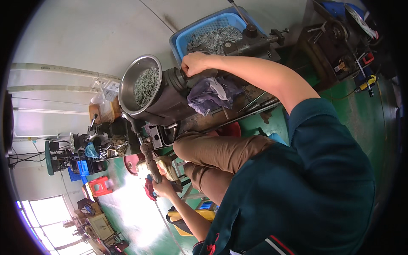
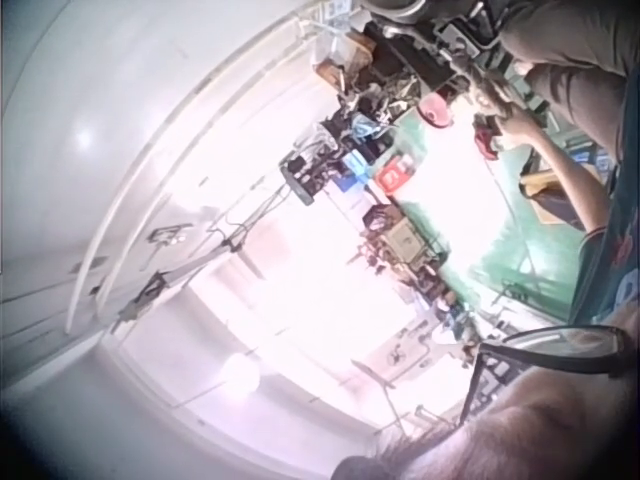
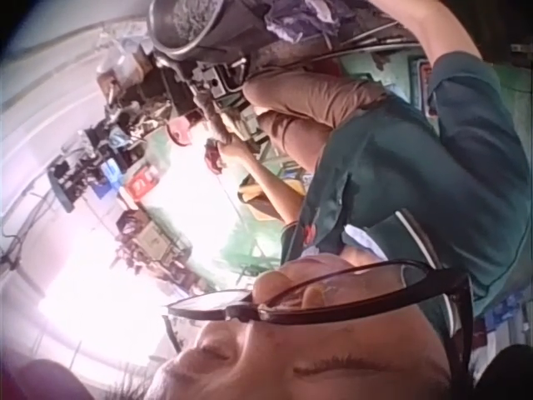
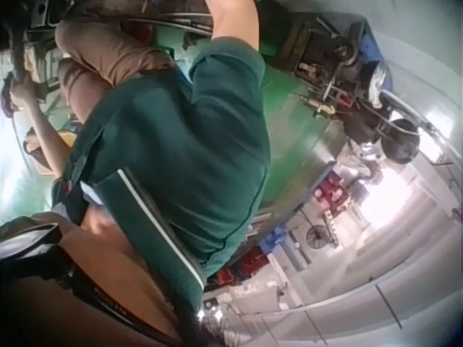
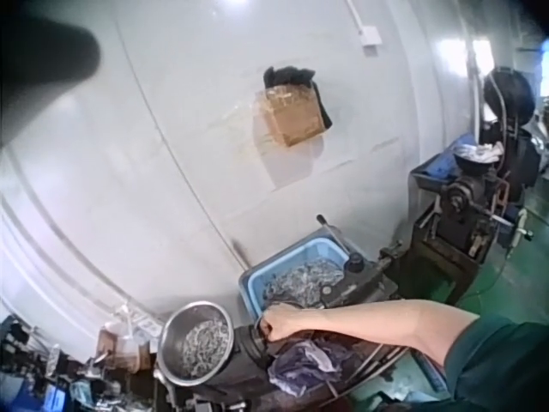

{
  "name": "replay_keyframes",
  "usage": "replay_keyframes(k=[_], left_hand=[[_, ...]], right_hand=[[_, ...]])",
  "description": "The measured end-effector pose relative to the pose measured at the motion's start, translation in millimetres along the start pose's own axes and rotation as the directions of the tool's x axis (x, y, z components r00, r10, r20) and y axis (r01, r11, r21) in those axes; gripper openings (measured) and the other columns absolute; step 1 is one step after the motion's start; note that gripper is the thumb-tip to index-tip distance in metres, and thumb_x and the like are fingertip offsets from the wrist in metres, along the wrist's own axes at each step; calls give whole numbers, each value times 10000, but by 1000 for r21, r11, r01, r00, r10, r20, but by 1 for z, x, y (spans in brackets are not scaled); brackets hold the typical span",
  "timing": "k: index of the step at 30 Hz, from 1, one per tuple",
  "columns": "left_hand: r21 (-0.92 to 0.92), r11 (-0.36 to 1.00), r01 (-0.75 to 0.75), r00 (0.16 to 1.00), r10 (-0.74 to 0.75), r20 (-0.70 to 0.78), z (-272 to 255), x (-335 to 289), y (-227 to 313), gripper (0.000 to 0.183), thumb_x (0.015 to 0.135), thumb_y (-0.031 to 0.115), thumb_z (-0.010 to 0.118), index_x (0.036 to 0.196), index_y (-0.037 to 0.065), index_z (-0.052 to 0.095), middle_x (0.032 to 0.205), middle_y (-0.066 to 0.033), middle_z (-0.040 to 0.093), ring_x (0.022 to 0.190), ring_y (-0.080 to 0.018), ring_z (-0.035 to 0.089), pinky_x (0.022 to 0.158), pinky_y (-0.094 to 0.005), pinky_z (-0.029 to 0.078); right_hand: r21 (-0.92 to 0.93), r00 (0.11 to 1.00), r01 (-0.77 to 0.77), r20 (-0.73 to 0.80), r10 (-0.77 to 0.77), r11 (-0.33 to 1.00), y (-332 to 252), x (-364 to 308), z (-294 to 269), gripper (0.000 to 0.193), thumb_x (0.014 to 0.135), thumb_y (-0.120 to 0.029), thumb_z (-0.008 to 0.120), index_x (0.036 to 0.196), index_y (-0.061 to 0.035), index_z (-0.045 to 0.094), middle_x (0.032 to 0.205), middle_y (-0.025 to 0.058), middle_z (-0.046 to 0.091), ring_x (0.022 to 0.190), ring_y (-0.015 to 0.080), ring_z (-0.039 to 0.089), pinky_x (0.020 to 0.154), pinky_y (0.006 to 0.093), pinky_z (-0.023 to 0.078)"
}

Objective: The person takes metal pins from a bowl, inserts them into a machine chuck, and pulls the machine lever to process each pin.

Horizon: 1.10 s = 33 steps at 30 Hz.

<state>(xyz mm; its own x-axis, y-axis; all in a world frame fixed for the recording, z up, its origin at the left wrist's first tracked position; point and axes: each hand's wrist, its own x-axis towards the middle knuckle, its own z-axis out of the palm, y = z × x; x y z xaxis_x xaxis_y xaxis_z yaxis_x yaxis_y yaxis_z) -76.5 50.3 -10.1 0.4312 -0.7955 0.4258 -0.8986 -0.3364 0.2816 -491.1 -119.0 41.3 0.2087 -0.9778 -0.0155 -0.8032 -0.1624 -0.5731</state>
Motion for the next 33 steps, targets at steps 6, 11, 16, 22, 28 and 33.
replay_keyframes(k=[6, 11, 16, 22, 28, 33], left_hand=[[16, 1000, 20, 999, -21, 46, -1, 2, 3, 262, 594, 271, 601, 608, 14, 549, 536, -184, 529, 521, -371, 522, 480, -452, 380], [10, 1000, 22, 1000, -22, 22, -9, -4, 0, 263, 596, 268, 598, 628, 11, 548, 546, -191, 531, 526, -378, 520, 482, -454, 378], [-48, 999, 9, 999, -7, 41, -5, -1, 1, 266, 596, 262, 593, 650, 5, 550, 568, -195, 538, 538, -378, 523, 486, -453, 380], [-23, 1000, -3, 1000, 4, 24, -4, -1, 2, 263, 591, 258, 595, 619, 4, 531, 546, -192, 524, 520, -376, 516, 474, -454, 369], [-12, 999, -32, 999, 32, -15, -5, -1, -1, 253, 595, 254, 596, 613, 9, 535, 527, -185, 519, 501, -372, 513, 465, -451, 367], [-38, 999, -20, 1000, 21, 18, 7, 2, 2, 247, 599, 253, 595, 628, 14, 544, 539, -187, 524, 514, -371, 518, 468, -446, 371]], right_hand=[[-397, 945, -233, -307, 111, 888, -2, 4, -35, 193, 612, -215, 570, 734, -71, 614, 839, 79, 582, 877, 239, 515, 731, 396, 386], [-436, 666, 10, -669, -331, 900, -70, 32, -37, 241, 676, -291, 581, 788, -78, 571, 838, 43, 523, 879, 204, 449, 730, 379, 357], [-526, 856, 238, -284, -432, 816, -119, 44, -19, 150, 562, -188, 595, 648, -66, 605, 717, 57, 586, 859, 235, 469, 710, 379, 353], [-492, 944, 236, -87, -318, 838, -121, 57, -3, 129, 584, -147, 581, 689, -76, 606, 733, 85, 603, 838, 236, 503, 668, 363, 340], [-512, 903, 282, -144, -405, 811, -121, 59, 1, 72, 578, -141, 573, 608, -76, 586, 650, 73, 594, 769, 226, 520, 623, 358, 344], [-565, 852, 275, -231, -470, 778, -111, 51, -7, 83, 584, -156, 574, 586, -73, 582, 621, 75, 588, 720, 235, 531, 582, 366, 358]])
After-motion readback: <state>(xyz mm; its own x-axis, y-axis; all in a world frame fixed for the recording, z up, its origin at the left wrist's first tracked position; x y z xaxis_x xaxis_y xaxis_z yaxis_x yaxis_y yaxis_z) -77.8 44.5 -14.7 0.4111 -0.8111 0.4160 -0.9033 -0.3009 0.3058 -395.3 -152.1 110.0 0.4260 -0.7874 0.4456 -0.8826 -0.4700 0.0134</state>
